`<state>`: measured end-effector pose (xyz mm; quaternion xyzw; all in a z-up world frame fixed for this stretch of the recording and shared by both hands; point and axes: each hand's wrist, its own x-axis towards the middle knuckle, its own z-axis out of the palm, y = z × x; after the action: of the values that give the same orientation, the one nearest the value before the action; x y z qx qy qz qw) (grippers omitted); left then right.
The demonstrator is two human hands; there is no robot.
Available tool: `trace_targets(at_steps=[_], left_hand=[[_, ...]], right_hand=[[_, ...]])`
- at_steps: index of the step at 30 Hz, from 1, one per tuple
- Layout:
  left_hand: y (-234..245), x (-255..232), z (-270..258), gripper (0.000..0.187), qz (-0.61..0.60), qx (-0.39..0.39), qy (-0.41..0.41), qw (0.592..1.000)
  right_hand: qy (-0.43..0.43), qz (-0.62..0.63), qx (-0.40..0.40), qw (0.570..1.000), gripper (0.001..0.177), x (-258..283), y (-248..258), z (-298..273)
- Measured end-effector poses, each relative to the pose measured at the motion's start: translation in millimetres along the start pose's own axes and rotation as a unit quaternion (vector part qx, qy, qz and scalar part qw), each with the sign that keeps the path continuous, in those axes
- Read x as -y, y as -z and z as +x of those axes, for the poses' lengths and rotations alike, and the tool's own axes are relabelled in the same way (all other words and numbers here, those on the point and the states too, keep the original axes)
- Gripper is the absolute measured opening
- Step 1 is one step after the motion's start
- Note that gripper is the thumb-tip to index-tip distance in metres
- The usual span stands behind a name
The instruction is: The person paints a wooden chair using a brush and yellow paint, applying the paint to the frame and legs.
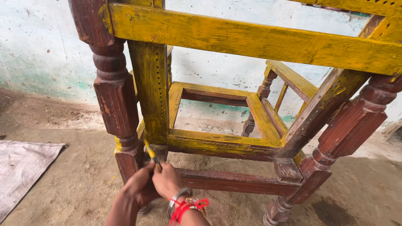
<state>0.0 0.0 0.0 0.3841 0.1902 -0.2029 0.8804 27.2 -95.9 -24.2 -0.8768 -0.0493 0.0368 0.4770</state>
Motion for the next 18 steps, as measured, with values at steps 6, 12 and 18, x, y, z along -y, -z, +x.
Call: trace_targets(at_steps=[6,12,18], left_hand=[[65.1,-11.1,66.9,0.040,-0.005,0.117,-0.030,0.993],[14.2,-3.5,60.2,0.049,0.035,0.084,0.018,0.996],[-1.9,14.1,79.6,0.039,0.186,0.021,0.038,0.982]], right_hand=[[-0.005,0.025,-0.145,0.989,0.036,2.3,-47.4,10.2],[-0.100,0.036,-0.191,0.976,0.039,-0.5,-20.3,7.9],[-0.191,0.173,-0.246,0.934,0.037,-16.0,-10.5,1.0]])
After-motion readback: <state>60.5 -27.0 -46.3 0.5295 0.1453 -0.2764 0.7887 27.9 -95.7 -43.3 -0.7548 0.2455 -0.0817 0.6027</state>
